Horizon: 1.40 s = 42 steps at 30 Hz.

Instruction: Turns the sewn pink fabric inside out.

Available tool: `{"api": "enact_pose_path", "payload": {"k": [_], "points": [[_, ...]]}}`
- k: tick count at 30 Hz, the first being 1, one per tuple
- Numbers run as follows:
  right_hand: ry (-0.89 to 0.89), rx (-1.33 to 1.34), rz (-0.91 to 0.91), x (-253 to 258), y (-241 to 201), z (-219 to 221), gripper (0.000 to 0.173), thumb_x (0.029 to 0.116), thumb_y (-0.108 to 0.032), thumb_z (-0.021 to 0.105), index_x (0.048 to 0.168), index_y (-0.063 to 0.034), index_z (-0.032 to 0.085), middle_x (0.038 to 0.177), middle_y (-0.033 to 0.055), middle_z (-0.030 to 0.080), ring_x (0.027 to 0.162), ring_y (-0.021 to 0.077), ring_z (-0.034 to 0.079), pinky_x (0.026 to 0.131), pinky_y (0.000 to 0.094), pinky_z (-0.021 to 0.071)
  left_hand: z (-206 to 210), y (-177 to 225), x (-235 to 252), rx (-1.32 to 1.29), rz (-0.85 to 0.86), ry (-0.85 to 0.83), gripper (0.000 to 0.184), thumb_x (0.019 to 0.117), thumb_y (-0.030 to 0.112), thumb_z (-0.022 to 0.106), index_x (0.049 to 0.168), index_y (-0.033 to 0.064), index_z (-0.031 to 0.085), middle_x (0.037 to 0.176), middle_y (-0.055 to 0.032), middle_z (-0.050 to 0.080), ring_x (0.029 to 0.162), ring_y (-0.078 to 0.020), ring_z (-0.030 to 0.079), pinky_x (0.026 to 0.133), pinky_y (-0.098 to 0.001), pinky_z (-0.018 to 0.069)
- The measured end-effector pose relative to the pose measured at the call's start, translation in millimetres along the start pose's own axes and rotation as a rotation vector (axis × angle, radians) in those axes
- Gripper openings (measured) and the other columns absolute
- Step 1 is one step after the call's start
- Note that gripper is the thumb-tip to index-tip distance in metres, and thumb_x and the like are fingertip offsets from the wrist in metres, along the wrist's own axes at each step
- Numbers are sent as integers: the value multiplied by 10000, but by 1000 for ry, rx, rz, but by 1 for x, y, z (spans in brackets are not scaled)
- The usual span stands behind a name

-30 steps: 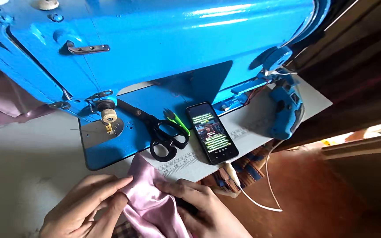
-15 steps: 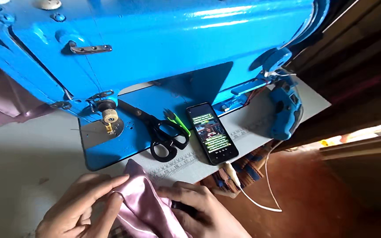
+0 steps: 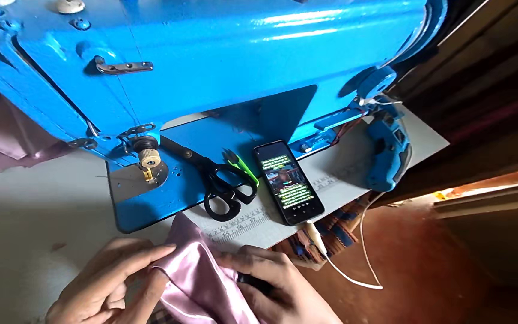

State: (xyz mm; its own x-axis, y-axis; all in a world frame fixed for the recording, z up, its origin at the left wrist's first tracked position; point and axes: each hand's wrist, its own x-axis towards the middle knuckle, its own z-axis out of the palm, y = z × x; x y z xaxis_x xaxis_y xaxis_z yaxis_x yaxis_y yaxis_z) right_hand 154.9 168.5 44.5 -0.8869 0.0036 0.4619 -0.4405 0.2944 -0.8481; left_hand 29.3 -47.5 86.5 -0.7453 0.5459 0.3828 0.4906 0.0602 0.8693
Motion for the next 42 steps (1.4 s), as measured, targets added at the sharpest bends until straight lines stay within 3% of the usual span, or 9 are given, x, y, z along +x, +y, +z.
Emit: {"api": "enact_pose_path", "payload": {"k": [3, 18, 27, 33, 42], "points": [[-16, -14, -12, -1, -1, 0, 333, 1009, -128, 544, 1292, 0, 664, 946, 124, 667, 826, 97, 621, 750, 184, 522, 1, -1, 0, -9, -6, -13, 188, 926, 122, 707, 1086, 188, 781, 1100, 126, 690, 959, 36, 646, 797, -126, 555], [23, -55, -51, -2, 3, 2, 317, 998, -112, 555, 1276, -24, 680, 971, 122, 668, 875, 106, 632, 789, 187, 526, 3, 0, 2, -97, -39, -33, 215, 909, 95, 721, 1094, 186, 782, 1143, 140, 682, 1001, 18, 665, 826, -157, 592], [-36, -137, -114, -3, 6, 6, 282, 1002, -109, 552, 1234, -55, 705, 964, 121, 684, 882, 151, 658, 780, 234, 545, 7, 2, 5, -239, -161, -187, 255, 940, 95, 672, 1144, 212, 768, 1182, 152, 703, 1047, 8, 674, 871, -182, 593], [51, -109, -38, -4, 3, 9, 317, 989, -99, 560, 1270, -25, 686, 967, 127, 677, 861, 124, 643, 778, 202, 538, 6, -1, 1, -127, -61, -32, 234, 949, 124, 656, 1127, 220, 773, 1145, 151, 720, 1034, 15, 666, 868, -168, 568], [30, -84, -50, -2, 0, 6, 318, 982, -88, 566, 1268, -28, 692, 945, 121, 663, 844, 107, 625, 759, 181, 522, 5, 5, 1, -151, -72, -51, 228, 942, 105, 678, 1114, 215, 779, 1152, 161, 710, 1034, 27, 666, 862, -157, 576]]}}
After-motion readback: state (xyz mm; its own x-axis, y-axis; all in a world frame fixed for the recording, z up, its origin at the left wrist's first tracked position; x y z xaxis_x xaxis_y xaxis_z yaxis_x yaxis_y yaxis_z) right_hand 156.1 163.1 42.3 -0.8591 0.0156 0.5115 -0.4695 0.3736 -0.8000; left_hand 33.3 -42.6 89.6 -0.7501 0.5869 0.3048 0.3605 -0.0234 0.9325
